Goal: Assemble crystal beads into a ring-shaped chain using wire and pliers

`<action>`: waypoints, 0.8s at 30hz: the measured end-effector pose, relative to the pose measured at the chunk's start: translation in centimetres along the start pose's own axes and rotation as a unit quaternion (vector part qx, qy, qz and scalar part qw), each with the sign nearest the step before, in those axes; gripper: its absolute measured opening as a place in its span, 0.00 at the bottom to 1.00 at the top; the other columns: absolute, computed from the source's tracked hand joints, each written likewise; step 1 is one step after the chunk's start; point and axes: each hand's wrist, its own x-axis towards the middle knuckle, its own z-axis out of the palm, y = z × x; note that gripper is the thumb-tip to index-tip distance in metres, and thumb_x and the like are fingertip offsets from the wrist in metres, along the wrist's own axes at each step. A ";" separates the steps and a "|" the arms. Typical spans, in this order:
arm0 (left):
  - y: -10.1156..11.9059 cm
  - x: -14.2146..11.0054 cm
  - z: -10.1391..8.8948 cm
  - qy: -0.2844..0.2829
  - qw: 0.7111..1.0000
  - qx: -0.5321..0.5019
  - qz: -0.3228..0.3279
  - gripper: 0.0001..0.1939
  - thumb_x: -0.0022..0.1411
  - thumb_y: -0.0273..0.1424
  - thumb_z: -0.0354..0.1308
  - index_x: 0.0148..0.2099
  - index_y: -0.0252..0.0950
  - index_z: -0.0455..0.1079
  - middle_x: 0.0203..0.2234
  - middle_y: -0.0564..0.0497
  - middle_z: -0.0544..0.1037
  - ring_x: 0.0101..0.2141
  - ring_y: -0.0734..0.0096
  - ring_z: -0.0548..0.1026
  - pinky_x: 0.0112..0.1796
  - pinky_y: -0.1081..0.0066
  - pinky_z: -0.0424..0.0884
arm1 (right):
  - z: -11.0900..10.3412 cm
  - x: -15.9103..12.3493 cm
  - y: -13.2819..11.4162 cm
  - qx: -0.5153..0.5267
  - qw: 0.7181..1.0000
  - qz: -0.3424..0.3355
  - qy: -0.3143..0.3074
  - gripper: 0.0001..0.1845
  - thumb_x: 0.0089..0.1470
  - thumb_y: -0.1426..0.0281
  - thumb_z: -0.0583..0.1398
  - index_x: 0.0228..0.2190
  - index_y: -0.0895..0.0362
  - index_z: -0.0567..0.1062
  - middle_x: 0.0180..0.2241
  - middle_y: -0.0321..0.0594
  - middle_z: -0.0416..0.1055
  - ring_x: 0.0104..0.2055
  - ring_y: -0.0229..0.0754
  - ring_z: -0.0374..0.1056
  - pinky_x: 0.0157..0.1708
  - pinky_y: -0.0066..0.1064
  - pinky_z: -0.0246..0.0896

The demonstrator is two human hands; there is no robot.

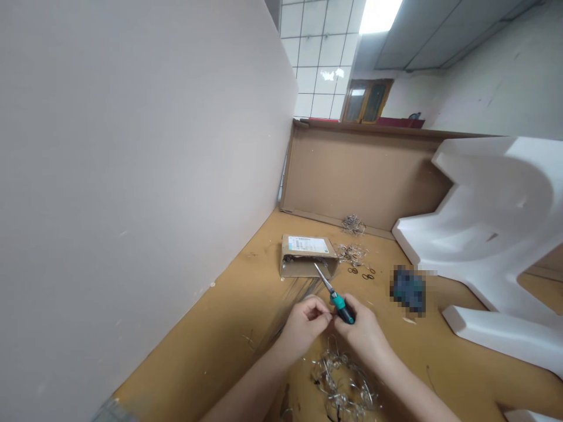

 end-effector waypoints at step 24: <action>1.7 -0.7 -0.4 -0.150 0.966 -0.195 -0.075 0.25 0.52 0.29 0.63 0.53 0.33 0.65 0.25 0.49 0.76 0.26 0.72 0.73 0.33 0.70 0.65 | -9.1 -2.8 0.7 0.154 0.906 0.090 -0.383 0.15 0.44 0.68 0.58 0.37 0.57 0.73 0.33 0.39 0.71 0.35 0.42 0.65 0.34 0.32 0.58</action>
